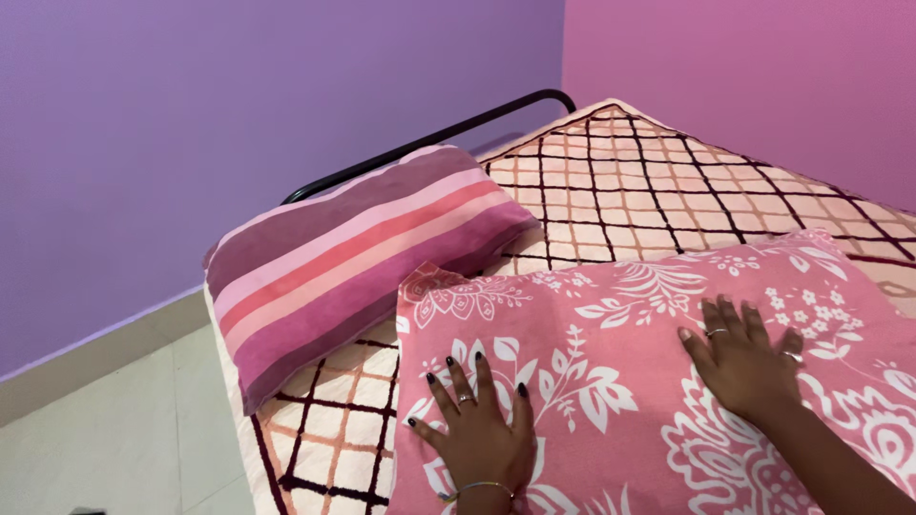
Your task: The person smooths out two pillows and a patterned blanket by hand on a bed.
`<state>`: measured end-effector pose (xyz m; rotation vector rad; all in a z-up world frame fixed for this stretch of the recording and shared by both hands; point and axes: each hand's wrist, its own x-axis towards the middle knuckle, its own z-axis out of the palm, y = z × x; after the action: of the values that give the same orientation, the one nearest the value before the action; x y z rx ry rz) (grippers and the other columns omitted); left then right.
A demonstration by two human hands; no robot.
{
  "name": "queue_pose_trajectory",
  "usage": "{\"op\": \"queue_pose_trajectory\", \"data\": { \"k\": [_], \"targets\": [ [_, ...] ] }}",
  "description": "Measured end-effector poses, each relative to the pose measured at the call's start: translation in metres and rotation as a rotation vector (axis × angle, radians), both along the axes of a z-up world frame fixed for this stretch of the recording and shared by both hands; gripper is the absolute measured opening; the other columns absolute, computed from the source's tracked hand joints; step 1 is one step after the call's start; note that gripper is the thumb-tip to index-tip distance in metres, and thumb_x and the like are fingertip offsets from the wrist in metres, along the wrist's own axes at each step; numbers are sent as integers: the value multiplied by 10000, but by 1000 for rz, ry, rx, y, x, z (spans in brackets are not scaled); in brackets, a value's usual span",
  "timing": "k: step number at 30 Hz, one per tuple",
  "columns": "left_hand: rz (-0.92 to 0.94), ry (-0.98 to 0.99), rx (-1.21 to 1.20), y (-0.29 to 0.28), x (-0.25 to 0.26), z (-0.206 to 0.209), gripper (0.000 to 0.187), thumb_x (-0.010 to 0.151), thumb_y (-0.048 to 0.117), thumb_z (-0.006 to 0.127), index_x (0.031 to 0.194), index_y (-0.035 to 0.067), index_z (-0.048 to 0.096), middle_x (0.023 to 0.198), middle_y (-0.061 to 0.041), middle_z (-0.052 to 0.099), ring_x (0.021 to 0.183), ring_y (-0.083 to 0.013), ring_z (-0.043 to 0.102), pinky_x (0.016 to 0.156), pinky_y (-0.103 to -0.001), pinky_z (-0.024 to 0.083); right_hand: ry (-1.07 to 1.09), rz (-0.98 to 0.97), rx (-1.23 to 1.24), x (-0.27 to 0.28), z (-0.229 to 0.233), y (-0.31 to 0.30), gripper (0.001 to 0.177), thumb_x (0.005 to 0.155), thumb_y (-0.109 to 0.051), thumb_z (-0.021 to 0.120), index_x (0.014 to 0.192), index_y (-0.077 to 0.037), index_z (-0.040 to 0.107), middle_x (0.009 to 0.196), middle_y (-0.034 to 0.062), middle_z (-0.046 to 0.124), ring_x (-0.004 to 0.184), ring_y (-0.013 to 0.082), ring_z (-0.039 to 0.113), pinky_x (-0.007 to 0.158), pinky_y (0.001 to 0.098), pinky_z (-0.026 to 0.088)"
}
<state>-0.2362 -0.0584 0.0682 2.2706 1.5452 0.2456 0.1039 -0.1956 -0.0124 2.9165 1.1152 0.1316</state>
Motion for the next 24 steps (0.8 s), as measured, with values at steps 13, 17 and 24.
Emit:
{"op": "queue_pose_trajectory", "data": {
  "k": [13,17,24],
  "targets": [
    [12,-154,430,6,3,-59,746,913,536,480,1554,176,360,1648,-156,243,1529,-431,100,1061,-800,-9,227,392,24,-163,49,108,761,988,-672,196,1616,-244,232,1697,29,171,1579,243,114,1236,686,48],
    [46,-204,676,13,8,-80,721,852,398,487,1514,126,399,1617,-165,301,1501,-420,159,1070,-792,22,60,707,24,-191,44,147,703,1002,-601,310,1602,-246,224,1692,65,142,1566,270,84,1170,696,84],
    [15,-205,649,18,10,-75,734,886,400,488,1515,41,371,1584,-197,321,1487,-454,154,1073,-772,7,186,526,-187,-201,53,194,687,999,-622,293,1615,-403,83,1721,-58,8,1567,354,-12,1086,844,79]
  ]
}}
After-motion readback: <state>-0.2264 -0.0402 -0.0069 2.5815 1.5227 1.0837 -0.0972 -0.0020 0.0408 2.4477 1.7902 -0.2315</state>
